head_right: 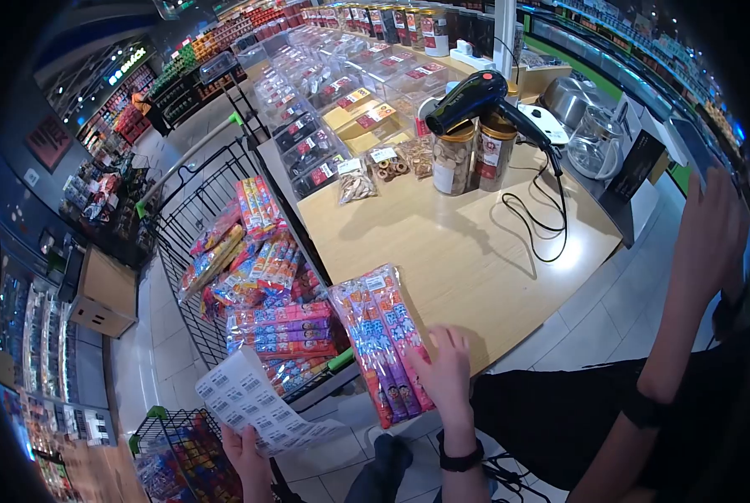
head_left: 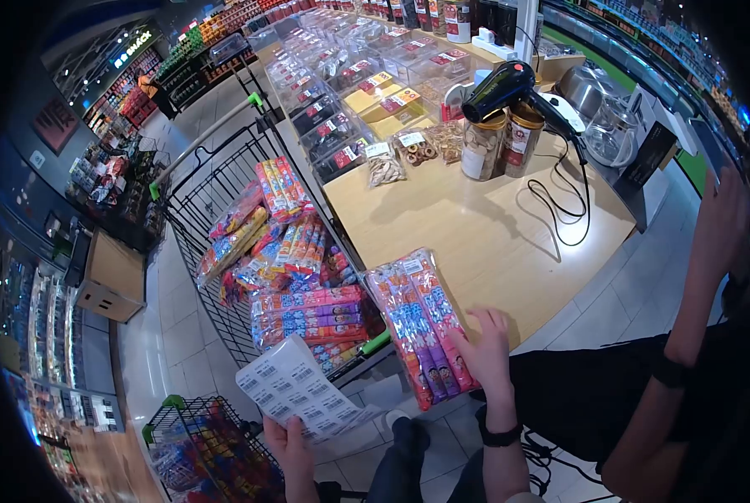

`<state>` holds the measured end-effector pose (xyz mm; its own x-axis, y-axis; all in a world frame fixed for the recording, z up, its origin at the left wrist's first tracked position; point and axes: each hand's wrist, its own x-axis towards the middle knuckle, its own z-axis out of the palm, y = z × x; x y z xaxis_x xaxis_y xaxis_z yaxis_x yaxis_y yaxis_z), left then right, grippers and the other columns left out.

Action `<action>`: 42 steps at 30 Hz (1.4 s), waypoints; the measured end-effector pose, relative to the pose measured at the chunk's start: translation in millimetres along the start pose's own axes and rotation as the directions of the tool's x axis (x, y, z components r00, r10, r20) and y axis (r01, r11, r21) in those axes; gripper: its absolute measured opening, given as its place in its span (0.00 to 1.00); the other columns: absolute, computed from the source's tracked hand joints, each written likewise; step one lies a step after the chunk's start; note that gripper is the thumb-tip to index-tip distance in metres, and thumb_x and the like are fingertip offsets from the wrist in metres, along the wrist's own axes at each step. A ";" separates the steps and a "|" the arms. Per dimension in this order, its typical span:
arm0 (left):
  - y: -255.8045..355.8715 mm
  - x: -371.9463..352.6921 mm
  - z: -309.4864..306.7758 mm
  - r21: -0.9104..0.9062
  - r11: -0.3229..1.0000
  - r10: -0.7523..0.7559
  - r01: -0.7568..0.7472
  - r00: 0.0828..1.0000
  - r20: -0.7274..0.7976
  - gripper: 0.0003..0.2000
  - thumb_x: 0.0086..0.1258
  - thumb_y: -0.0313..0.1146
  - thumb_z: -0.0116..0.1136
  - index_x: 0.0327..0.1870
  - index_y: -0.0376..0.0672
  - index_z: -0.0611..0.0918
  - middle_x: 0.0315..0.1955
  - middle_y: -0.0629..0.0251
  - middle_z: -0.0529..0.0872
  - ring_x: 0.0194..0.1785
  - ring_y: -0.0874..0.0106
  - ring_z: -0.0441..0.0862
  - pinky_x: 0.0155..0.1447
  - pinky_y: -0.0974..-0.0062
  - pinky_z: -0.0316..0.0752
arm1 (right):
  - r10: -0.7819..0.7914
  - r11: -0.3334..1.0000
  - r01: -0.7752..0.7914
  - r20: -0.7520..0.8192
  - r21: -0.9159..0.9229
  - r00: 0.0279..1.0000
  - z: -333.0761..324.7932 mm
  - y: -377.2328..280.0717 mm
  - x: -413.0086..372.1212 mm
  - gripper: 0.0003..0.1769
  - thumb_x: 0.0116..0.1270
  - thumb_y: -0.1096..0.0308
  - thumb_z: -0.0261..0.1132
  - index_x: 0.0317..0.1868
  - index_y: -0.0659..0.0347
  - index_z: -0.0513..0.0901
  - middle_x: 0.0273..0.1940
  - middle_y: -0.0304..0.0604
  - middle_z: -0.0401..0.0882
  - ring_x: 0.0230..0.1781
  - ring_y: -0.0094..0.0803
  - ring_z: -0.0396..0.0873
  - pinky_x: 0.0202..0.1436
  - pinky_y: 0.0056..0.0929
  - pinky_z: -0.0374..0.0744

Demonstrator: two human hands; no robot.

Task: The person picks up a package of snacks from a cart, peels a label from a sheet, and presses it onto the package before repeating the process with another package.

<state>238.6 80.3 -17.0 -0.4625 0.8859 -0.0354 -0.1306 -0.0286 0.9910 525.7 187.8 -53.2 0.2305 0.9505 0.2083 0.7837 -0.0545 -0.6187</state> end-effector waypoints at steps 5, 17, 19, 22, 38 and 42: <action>-5.7 7.9 0.4 -0.037 0.999 -0.015 0.019 0.994 0.111 0.18 0.66 0.21 0.46 0.58 0.31 0.65 0.49 0.57 0.77 0.51 0.72 0.75 0.56 0.76 0.68 | -0.059 0.910 0.068 -0.035 0.408 0.998 44.0 -21.2 54.2 0.17 0.55 0.66 0.65 0.44 0.65 0.78 0.46 0.50 0.76 0.50 0.46 0.71 0.55 0.38 0.70; -7.4 8.3 -3.3 -0.003 0.999 -0.054 0.054 0.996 0.072 0.18 0.67 0.21 0.46 0.58 0.32 0.65 0.48 0.58 0.77 0.50 0.73 0.75 0.55 0.75 0.68 | -0.208 0.949 0.191 0.040 0.249 0.977 54.7 -6.6 67.3 0.17 0.54 0.67 0.64 0.45 0.64 0.78 0.45 0.49 0.76 0.49 0.45 0.72 0.55 0.39 0.71; -5.9 10.5 -5.0 -0.005 0.998 -0.062 0.063 0.996 0.062 0.18 0.67 0.21 0.46 0.58 0.32 0.65 0.48 0.58 0.77 0.50 0.73 0.75 0.56 0.75 0.68 | -0.142 0.963 0.119 0.082 0.240 0.986 40.8 -10.4 73.9 0.18 0.54 0.67 0.65 0.44 0.64 0.78 0.42 0.49 0.76 0.47 0.46 0.72 0.53 0.38 0.72; -4.0 13.8 -8.1 -0.050 0.994 -0.092 0.094 0.995 0.041 0.19 0.67 0.21 0.46 0.59 0.32 0.64 0.49 0.58 0.76 0.51 0.73 0.75 0.56 0.76 0.68 | -0.227 0.942 0.204 0.058 0.268 0.972 46.4 -24.2 92.3 0.17 0.53 0.67 0.66 0.43 0.65 0.78 0.40 0.49 0.76 0.46 0.45 0.73 0.51 0.38 0.72; 22.0 51.6 11.2 -0.001 0.974 -0.221 0.228 0.942 0.251 0.16 0.67 0.26 0.51 0.55 0.32 0.69 0.46 0.61 0.79 0.47 0.76 0.77 0.53 0.77 0.70 | -0.167 0.980 0.150 0.131 0.129 0.977 88.5 -47.7 110.6 0.18 0.50 0.63 0.70 0.37 0.64 0.75 0.36 0.49 0.72 0.38 0.45 0.75 0.39 0.37 0.76; 22.5 59.5 19.6 0.026 0.971 -0.235 0.238 0.932 0.276 0.16 0.67 0.27 0.51 0.54 0.32 0.69 0.46 0.61 0.79 0.48 0.76 0.76 0.53 0.78 0.70 | -0.196 0.975 0.181 0.121 0.130 0.973 89.8 -46.6 113.3 0.17 0.51 0.63 0.69 0.36 0.63 0.74 0.36 0.47 0.72 0.36 0.45 0.75 0.37 0.37 0.76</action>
<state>225.3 141.4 5.8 -0.1581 0.9601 -0.2306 -0.2139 0.1947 0.9573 463.4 325.5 -68.8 0.0005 0.9726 0.2324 0.7309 0.1583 -0.6639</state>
